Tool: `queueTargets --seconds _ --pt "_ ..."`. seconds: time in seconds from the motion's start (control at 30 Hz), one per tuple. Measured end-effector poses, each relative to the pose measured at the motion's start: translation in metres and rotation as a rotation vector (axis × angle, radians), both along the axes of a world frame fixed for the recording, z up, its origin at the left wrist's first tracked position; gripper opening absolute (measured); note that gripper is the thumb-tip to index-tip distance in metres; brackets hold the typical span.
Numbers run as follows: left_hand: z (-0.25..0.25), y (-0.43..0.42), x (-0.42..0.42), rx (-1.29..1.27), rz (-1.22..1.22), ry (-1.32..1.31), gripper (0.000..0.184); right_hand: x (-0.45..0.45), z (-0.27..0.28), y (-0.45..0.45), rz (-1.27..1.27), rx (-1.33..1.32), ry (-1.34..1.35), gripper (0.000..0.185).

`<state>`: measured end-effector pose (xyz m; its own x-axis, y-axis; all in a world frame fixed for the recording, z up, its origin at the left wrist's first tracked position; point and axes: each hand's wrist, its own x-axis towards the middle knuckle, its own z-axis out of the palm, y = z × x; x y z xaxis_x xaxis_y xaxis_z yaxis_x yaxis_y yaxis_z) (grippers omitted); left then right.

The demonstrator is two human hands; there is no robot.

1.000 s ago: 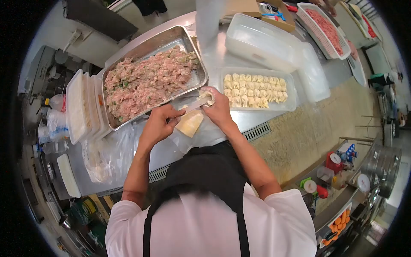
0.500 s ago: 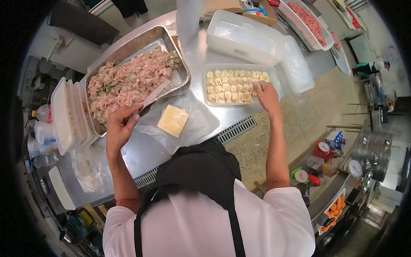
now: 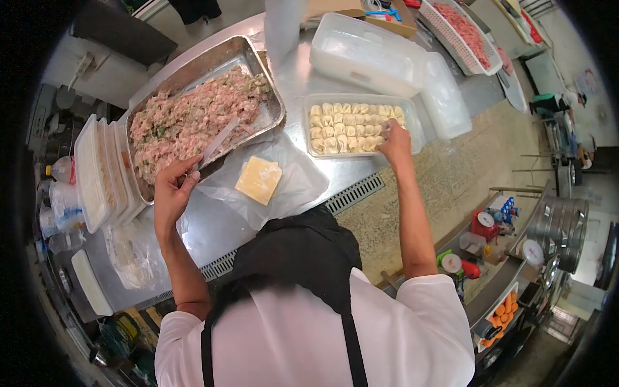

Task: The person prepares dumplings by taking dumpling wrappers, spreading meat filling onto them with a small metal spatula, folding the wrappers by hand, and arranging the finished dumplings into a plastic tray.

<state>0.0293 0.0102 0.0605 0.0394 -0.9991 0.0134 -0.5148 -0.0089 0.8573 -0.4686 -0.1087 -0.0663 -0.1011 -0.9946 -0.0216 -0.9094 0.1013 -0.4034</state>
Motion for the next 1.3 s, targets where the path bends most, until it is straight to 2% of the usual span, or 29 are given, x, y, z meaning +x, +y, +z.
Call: queueTargets --seconds 0.13,0.2,0.27,0.33,0.4,0.43,0.5,0.57,0.63,0.7,0.73,0.8,0.9,1.0,1.13,1.2,1.23,1.3 --pt "-0.009 0.007 0.015 0.031 0.082 -0.060 0.036 0.024 0.030 0.012 0.051 -0.063 0.080 0.052" --pt "-0.005 0.011 0.019 0.058 0.133 -0.084 0.037 0.061 0.056 0.021 0.032 -0.084 -0.075 0.040" --pt "0.001 0.012 0.019 0.123 0.159 -0.132 0.038 0.101 0.052 0.033 0.285 -0.203 -0.247 0.027" --pt "-0.008 0.014 0.022 0.101 0.179 -0.119 0.039 0.165 0.059 0.056 0.406 0.009 -0.575 0.022" --pt "-0.013 0.017 0.022 0.062 0.203 -0.075 0.039 0.212 0.048 0.076 0.720 0.022 -0.617 0.020" --pt "-0.015 0.018 0.025 0.062 0.214 -0.081 0.039 0.233 0.033 0.085 0.802 -0.069 -0.575 0.021" --pt "-0.018 0.021 0.033 0.025 0.246 -0.160 0.039 0.261 0.026 0.095 0.817 -0.110 -0.565 0.021" --pt "-0.014 0.024 0.049 -0.018 0.268 -0.251 0.038 0.275 0.014 0.094 0.819 -0.152 -0.362 0.021" --pt "-0.007 0.025 0.058 -0.061 0.286 -0.337 0.037 0.276 0.008 0.091 0.800 -0.129 -0.400 0.020" --pt "0.005 0.020 0.063 0.023 0.223 -0.651 0.037 0.273 0.009 0.089 0.795 -0.087 -0.405 0.020" --pt "0.010 0.015 0.061 0.020 0.227 -0.652 0.037 0.273 0.011 0.090 0.797 -0.091 -0.405 0.020" --pt "0.016 0.002 0.048 0.171 0.040 -0.744 0.039 0.274 0.016 0.094 0.755 -0.115 -0.363 0.018" --pt "-0.008 -0.022 0.029 0.176 0.005 -0.888 0.039 0.274 0.021 0.097 0.768 -0.115 -0.377 0.016" --pt "-0.046 -0.042 0.015 0.294 -0.077 -0.900 0.040 0.277 0.012 0.096 0.782 -0.129 -0.298 0.014" --pt "-0.037 -0.058 0.039 0.332 -0.188 -0.839 0.039 0.271 0.011 0.093 0.752 -0.126 -0.382 0.013" --pt "-0.019 -0.062 0.052 0.299 -0.258 -0.650 0.024 0.271 0.012 0.093 0.743 -0.096 -0.422 0.013" --pt "-0.016 -0.061 0.050 0.301 -0.262 -0.654 0.024 0.271 0.013 0.092 0.740 -0.096 -0.427 0.013" --pt "-0.014 -0.056 0.039 0.316 -0.056 -0.834 0.032 0.268 0.015 0.089 0.688 0.018 -0.467 0.016"
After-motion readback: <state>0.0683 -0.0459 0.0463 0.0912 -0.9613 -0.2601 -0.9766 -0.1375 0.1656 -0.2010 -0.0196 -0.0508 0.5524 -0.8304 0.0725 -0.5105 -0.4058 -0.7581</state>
